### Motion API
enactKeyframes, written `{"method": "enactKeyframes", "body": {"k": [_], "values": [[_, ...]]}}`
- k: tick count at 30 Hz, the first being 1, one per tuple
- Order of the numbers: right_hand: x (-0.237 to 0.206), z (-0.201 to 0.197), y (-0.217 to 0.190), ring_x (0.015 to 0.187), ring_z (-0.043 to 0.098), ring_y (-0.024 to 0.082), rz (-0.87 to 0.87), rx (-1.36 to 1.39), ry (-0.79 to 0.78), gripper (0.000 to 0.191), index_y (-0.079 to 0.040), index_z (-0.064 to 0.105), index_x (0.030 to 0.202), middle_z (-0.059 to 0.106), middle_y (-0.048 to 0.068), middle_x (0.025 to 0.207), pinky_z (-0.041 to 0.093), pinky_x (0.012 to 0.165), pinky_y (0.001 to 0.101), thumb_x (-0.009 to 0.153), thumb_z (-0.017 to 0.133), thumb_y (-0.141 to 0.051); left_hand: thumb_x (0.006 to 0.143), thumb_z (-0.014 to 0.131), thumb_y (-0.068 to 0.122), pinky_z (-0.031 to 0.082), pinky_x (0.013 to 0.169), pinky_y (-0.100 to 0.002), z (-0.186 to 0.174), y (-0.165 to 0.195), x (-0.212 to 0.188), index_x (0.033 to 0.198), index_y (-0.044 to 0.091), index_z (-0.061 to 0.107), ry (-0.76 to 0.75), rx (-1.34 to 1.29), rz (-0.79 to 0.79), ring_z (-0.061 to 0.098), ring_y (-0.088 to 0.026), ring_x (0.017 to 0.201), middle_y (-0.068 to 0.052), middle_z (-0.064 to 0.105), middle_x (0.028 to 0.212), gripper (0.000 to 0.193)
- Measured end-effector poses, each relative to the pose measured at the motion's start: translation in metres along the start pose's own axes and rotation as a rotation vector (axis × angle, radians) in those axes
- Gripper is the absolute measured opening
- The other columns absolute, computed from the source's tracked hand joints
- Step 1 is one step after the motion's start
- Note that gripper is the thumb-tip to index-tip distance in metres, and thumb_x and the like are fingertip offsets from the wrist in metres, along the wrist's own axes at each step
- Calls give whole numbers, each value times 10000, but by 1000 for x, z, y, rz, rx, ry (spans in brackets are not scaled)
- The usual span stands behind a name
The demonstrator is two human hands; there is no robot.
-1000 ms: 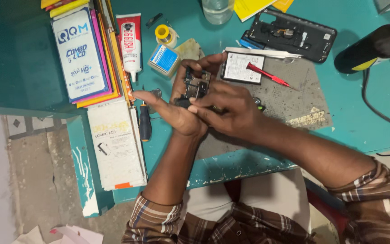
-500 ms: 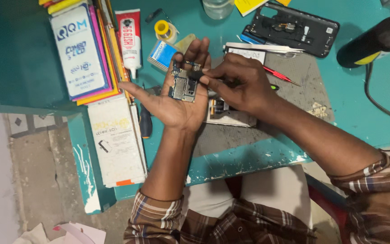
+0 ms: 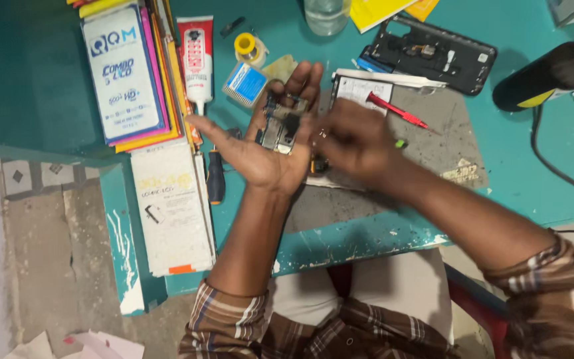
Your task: The person cleans a small circuit board with a brush and solvent, then uses tweezers to handle a ribbon cable and places it on the board. The person also uses a hot air gun on the board and wipes it with a cloth.
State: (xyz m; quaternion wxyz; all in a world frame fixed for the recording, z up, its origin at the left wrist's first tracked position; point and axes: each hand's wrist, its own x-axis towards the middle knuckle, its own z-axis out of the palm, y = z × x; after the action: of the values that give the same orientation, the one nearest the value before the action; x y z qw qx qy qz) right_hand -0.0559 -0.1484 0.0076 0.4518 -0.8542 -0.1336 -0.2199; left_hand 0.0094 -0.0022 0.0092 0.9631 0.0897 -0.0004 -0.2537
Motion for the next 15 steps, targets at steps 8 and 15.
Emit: {"method": "enactKeyframes", "body": {"k": [8,15], "values": [[-7,4,6,659,539,104,25,102,13,177,-30,750,1078,585,39,813,414,564,290,933,820,-102,755,367,1007,426,1145,-515,3,4,-1,1054,-76,581,77,11,64,542,-500,1338,-356,623,1299,1144],[-4,7,-1,615,514,94,20,96,14,169,-29,753,1027,566,31,770,384,526,281,907,853,-93,755,358,1000,419,1236,-529,2,3,-3,1078,-77,597,-58,37,75,576,-489,1321,-368,625,1294,1149]]}}
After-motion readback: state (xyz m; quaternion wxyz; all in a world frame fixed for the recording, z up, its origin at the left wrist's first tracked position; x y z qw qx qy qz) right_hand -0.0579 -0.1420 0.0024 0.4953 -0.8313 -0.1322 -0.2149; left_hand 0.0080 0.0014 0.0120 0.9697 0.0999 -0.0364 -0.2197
